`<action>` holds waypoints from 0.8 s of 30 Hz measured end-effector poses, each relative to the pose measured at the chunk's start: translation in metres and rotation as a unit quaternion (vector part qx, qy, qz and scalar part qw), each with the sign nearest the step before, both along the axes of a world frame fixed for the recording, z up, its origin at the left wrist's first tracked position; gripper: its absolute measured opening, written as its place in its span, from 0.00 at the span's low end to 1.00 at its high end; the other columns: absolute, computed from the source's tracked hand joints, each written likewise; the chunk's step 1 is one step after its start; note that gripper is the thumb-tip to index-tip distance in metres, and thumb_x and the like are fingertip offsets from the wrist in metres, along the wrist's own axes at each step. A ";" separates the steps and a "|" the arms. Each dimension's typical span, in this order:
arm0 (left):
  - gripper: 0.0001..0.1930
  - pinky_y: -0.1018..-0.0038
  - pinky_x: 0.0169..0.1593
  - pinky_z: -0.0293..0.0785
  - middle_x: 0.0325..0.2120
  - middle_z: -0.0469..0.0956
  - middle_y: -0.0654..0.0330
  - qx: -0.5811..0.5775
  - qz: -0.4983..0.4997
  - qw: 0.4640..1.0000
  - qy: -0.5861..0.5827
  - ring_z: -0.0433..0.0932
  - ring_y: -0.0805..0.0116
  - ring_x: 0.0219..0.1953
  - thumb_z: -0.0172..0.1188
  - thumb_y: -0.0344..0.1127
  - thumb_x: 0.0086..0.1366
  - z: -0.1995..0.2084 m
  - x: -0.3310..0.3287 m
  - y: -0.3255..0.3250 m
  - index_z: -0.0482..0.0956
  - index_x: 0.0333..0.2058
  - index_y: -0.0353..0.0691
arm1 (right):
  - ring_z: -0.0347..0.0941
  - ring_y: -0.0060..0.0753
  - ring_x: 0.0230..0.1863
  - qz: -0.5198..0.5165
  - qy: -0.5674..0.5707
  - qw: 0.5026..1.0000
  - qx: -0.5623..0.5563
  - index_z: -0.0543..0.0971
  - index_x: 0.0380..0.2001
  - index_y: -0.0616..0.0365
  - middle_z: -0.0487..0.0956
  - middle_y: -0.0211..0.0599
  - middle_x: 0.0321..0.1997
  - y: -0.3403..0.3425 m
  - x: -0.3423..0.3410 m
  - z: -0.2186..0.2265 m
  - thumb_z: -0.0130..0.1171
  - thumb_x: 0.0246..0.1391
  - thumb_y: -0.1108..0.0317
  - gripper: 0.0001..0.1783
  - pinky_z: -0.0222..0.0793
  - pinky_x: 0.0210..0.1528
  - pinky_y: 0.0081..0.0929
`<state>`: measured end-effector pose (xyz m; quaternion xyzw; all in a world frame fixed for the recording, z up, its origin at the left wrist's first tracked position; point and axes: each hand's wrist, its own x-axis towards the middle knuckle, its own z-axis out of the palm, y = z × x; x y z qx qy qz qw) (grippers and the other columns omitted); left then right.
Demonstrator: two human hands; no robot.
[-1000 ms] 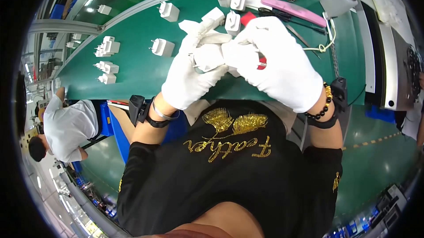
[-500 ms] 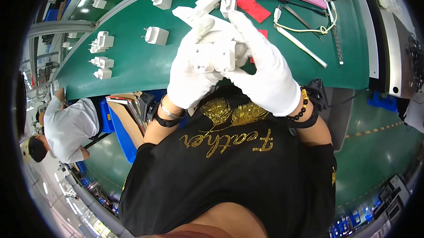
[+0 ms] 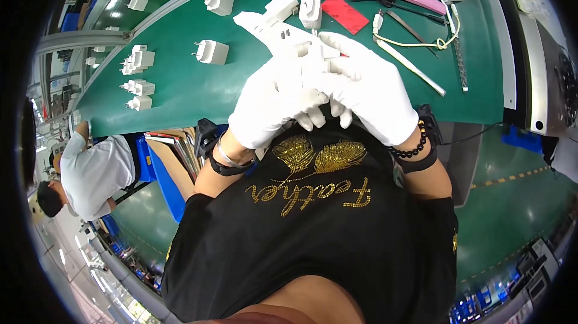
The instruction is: The person repeatedly picks up chargers, wipes them with a cloth, and places them back onto the conveyor belt.
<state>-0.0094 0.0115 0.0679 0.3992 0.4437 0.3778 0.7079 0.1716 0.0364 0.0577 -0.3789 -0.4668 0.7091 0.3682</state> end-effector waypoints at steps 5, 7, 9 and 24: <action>0.16 0.82 0.26 0.75 0.25 0.79 0.58 -0.044 -0.007 0.999 0.003 0.78 0.73 0.21 0.62 0.33 0.58 -0.007 0.003 0.006 0.73 0.42 0.31 | 0.68 0.17 0.16 0.037 -0.074 0.996 -0.037 0.61 0.59 0.69 0.78 0.41 0.39 0.007 0.010 0.006 0.54 0.57 0.65 0.30 0.63 0.19 0.10; 0.13 0.83 0.25 0.75 0.24 0.78 0.57 -0.043 -0.032 0.998 -0.021 0.78 0.72 0.20 0.62 0.33 0.58 -0.005 0.002 0.008 0.75 0.38 0.31 | 0.71 0.17 0.23 0.071 -0.130 0.988 0.037 0.63 0.59 0.67 0.77 0.35 0.37 0.015 0.019 0.002 0.53 0.59 0.60 0.29 0.67 0.27 0.14; 0.13 0.82 0.25 0.75 0.23 0.78 0.58 -0.034 -0.047 0.998 -0.017 0.78 0.72 0.20 0.63 0.33 0.57 -0.004 0.004 0.011 0.75 0.38 0.31 | 0.71 0.17 0.34 0.041 -0.153 0.981 0.112 0.61 0.61 0.64 0.76 0.30 0.37 0.023 0.016 -0.005 0.52 0.60 0.54 0.32 0.66 0.40 0.17; 0.16 0.82 0.27 0.73 0.25 0.76 0.62 0.033 -0.096 0.994 0.038 0.75 0.77 0.23 0.64 0.30 0.55 0.000 0.010 0.021 0.73 0.41 0.34 | 0.68 0.22 0.48 0.155 0.005 0.982 0.111 0.59 0.60 0.56 0.72 0.32 0.46 0.049 -0.001 0.004 0.65 0.43 0.71 0.40 0.64 0.52 0.23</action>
